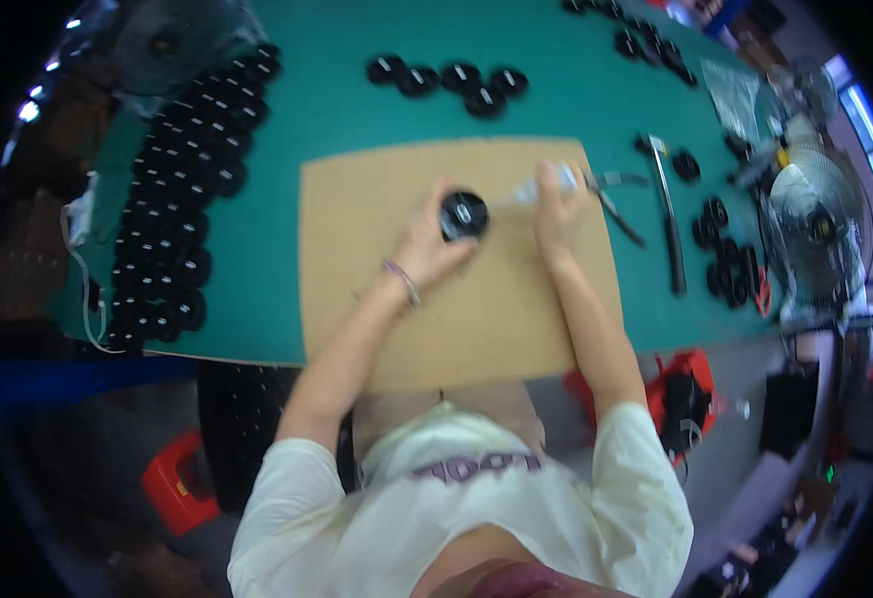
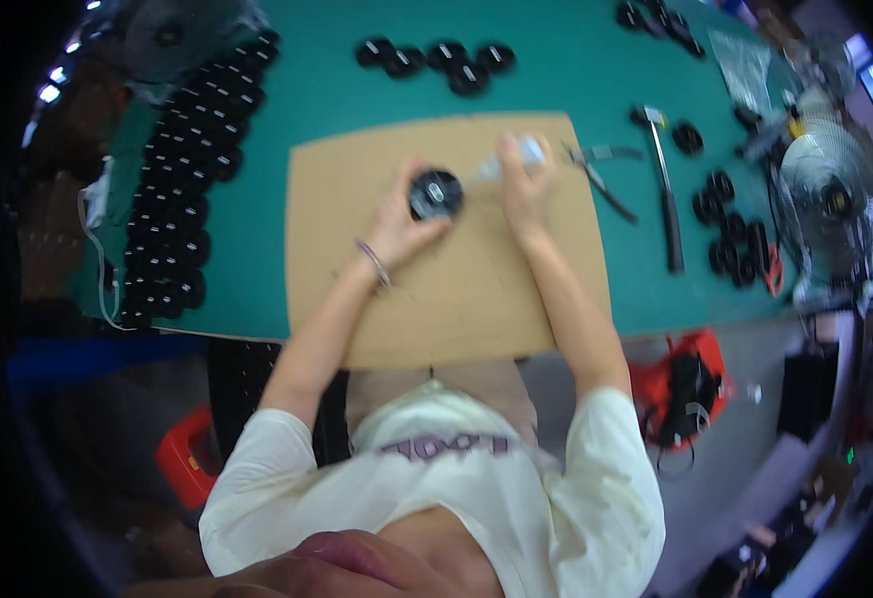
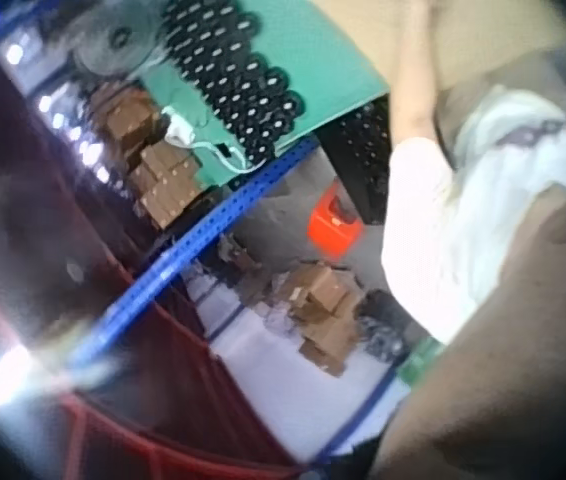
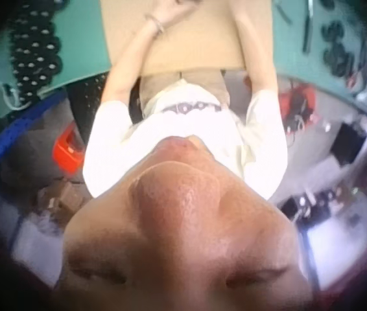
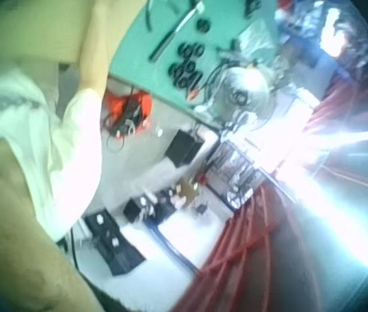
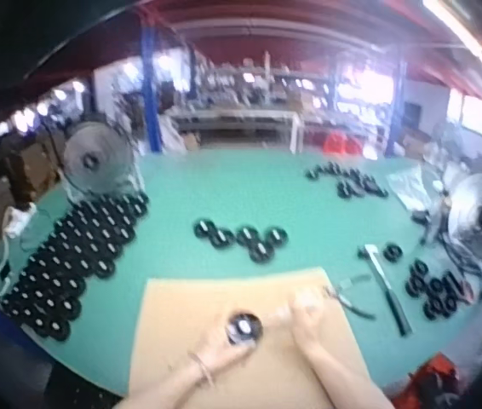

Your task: Applying adhesive and assembling small black mechanical or plastic parts on a workstation.

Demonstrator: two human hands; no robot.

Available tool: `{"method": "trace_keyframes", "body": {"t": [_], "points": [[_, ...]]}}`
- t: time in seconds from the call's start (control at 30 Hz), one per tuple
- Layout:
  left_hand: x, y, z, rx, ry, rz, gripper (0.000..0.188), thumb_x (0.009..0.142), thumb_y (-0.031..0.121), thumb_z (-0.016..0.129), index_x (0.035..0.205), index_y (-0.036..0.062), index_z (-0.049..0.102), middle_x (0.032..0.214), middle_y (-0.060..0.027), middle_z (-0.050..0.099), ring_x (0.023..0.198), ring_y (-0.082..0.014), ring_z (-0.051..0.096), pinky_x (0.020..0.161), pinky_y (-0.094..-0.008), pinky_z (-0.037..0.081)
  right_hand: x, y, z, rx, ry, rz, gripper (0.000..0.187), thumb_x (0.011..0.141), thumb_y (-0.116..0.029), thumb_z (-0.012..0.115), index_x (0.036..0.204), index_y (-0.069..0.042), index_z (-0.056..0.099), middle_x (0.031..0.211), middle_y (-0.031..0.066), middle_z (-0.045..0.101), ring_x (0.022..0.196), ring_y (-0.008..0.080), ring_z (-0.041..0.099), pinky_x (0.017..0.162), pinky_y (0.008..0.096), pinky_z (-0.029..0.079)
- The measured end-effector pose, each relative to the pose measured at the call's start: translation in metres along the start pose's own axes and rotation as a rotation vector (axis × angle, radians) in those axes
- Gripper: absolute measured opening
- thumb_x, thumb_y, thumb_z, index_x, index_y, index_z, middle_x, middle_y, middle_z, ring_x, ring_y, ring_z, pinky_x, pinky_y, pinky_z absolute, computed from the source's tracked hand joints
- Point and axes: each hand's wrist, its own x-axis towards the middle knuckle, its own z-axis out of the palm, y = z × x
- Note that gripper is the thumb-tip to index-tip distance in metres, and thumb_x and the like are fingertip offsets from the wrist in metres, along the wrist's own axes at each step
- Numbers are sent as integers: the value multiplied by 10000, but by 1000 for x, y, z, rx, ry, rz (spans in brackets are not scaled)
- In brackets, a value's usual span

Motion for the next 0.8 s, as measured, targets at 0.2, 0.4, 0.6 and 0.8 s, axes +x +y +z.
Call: {"method": "trace_keyframes", "body": {"t": [0.2,0.4,0.6,0.8], "points": [[-16,-14,13,289,2,17,884,561,306,723,1281,52,277,1101,-139,490,1035,-313,388,941,-391,303,-2,53,-43,620,-53,541,292,867,-372,469,679,-150,444,518,-55,364,415,48,319,378,216,249],[-18,-12,4,312,-8,-5,898,571,337,730,1286,61,262,1104,-151,478,1039,-312,395,940,-396,305,4,39,-37,936,-283,861,394,865,-435,432,659,-101,462,442,-40,262,334,61,214,328,212,164],[-7,-17,6,345,-23,15,889,592,344,726,1291,65,255,1126,-153,465,1069,-318,382,945,-406,300,17,41,-40,1063,-266,913,404,855,-434,451,671,-75,472,451,-35,234,347,74,196,337,220,160],[-10,-12,4,351,-59,-8,883,605,382,713,1291,55,262,1175,-155,443,1099,-320,368,959,-409,286,16,50,-44,1150,-267,916,405,851,-437,453,667,-76,473,455,-34,226,354,81,192,348,229,163]]}}
